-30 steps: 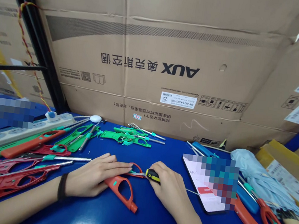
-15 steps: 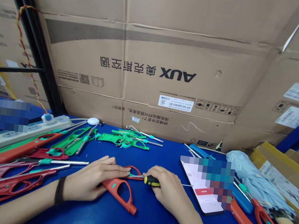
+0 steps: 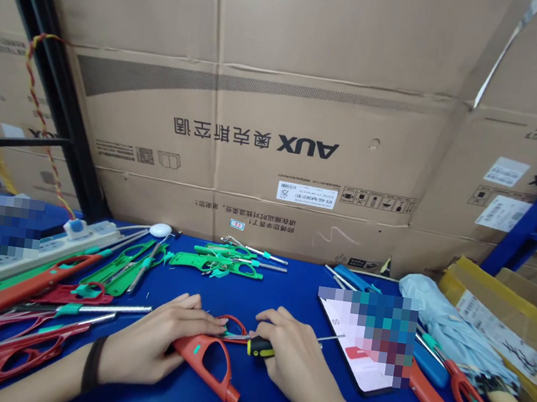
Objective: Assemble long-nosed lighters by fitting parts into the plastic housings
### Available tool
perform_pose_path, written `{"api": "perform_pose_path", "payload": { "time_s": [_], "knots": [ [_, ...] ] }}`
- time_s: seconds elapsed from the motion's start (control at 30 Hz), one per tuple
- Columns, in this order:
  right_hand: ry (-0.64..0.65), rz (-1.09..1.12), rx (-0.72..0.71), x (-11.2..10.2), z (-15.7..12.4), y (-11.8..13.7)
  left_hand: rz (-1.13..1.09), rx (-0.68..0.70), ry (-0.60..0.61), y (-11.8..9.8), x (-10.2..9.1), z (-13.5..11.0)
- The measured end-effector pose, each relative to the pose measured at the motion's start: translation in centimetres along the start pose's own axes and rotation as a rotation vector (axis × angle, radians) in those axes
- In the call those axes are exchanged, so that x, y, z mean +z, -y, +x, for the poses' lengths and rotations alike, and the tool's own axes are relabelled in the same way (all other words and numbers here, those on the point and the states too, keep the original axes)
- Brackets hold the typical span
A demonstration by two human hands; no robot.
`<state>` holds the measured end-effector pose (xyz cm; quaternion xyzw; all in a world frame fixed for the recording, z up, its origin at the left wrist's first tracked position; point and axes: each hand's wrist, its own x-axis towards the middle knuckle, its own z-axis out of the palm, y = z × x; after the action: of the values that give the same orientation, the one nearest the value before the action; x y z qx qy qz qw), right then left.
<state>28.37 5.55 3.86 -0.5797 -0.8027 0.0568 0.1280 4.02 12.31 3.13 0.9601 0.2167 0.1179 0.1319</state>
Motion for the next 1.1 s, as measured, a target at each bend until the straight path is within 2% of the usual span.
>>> {"api": "perform_pose_path", "payload": {
  "time_s": [0.1, 0.2, 0.33, 0.47, 0.57, 0.7, 0.83, 0.97, 1.1],
  "knots": [
    [-0.011, 0.004, -0.011, -0.2, -0.4, 0.0, -0.033, 0.032, -0.026, -0.5, -0.2, -0.3],
    [-0.005, -0.017, -0.013, -0.4, -0.7, 0.2, -0.095, 0.038, -0.166, -0.4, -0.5, -0.5],
    [-0.004, -0.043, -0.005, -0.4, -0.7, 0.1, -0.188, -0.100, -0.391, 1.0, -1.3, -0.4],
    [-0.043, -0.033, -0.015, -0.4, -0.7, -0.2, -0.217, -0.237, -0.468, 2.3, -1.6, -0.1],
    [-0.149, 0.017, -0.023, -0.5, -0.7, 0.0, -0.225, -0.249, -0.454, 2.4, -1.5, 0.0],
    [-0.324, 0.137, 0.046, -0.1, -0.7, 0.5, -0.226, -0.193, -0.344, 1.5, -1.3, 0.0],
    [-0.257, 0.167, 0.015, 0.5, -0.5, 0.3, -0.231, -0.131, -0.300, 0.6, -1.0, 0.1],
    [-0.149, 0.227, -0.021, 0.5, -0.4, 0.0, -0.237, -0.148, -0.293, 0.4, -0.4, 0.2],
    [-0.102, 0.244, -0.041, 0.4, -0.3, 0.2, -0.225, -0.155, -0.259, 0.5, 0.2, 0.3]
  ]
}}
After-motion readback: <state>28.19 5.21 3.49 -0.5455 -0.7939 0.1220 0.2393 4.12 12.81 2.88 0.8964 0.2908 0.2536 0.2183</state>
